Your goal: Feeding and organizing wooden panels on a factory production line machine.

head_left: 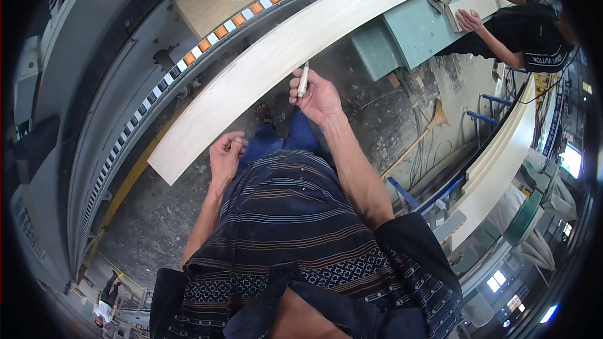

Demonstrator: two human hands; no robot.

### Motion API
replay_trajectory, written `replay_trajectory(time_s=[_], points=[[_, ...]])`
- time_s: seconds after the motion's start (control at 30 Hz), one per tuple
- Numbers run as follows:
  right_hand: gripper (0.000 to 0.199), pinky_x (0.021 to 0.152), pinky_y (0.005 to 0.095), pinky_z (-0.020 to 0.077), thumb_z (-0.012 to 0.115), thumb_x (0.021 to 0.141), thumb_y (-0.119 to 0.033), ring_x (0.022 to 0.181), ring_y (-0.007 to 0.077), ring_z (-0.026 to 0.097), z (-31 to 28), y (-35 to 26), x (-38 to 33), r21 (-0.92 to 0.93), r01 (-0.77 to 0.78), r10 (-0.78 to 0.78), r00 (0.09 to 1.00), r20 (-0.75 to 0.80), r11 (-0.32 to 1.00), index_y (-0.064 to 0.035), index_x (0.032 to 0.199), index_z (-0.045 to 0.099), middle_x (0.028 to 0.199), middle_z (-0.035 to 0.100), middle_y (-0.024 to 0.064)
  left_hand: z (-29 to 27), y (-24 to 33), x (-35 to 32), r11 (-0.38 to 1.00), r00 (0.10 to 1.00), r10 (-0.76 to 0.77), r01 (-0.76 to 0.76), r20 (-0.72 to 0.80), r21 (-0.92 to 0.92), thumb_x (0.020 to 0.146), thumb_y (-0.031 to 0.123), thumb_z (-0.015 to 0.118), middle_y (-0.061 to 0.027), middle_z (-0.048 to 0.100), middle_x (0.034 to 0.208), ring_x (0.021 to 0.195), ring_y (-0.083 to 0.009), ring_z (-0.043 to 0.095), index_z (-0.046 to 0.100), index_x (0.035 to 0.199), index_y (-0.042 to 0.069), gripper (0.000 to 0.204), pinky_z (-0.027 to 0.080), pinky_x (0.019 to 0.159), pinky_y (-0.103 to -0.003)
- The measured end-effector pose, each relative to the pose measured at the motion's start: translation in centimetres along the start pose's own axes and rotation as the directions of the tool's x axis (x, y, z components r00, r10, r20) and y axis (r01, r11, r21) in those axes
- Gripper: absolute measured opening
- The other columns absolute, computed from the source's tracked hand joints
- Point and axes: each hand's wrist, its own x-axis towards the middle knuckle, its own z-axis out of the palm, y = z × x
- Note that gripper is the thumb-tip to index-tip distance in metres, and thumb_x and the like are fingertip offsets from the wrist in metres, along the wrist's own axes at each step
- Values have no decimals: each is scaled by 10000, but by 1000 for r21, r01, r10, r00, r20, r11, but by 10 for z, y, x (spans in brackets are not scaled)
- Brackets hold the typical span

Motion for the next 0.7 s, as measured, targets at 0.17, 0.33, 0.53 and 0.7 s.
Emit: replay_trajectory(time_s=[0.17, 0.33, 0.53, 0.7], points=[[301, 642, 355, 540, 522, 1052, -251, 684, 205, 644, 14, 4, -21, -220, -26, 12, 998, -65, 975, 11, 1144, 637, 825, 686, 111, -4, 4, 2, 1000, 1000, 3, -3, 18, 11, 1033, 170, 630, -40, 736, 919, 749, -73, 606, 711, 1166, 5, 227, 509, 703, -234], [267, 520, 271, 505, 594, 1019, -184, 607, 134, 606, 30, -19, -30, -567, 98, -277, 930, -240, 818, 39, 1153, 652, 825, 691, 99, -4, 7, 3, 1000, 999, 22, -22, 30, 9, 1032, 170, 635, -44, 734, 915, 752, -76, 603, 708, 1165, 2, 227, 506, 707, -234], [259, 443, 259, 454, 632, 971, -152, 539, 104, 547, 58, -43, -40, -802, 144, -463, 868, -179, 580, 41, 1142, 602, 797, 676, 115, -5, 8, 3, 999, 998, 39, -39, 49, -2, 1034, 169, 636, -43, 731, 909, 749, -75, 594, 711, 1155, -4, 225, 502, 712, -237], [221, 394, 272, 419, 604, 958, -141, 473, 106, 499, 51, -33, -27, -795, 55, -392, 889, -237, 604, 32, 1095, 583, 774, 670, 132, -5, 11, 6, 999, 996, 41, -40, 74, -13, 1032, 167, 639, -42, 731, 902, 751, -73, 591, 716, 1150, -5, 223, 499, 715, -235]])
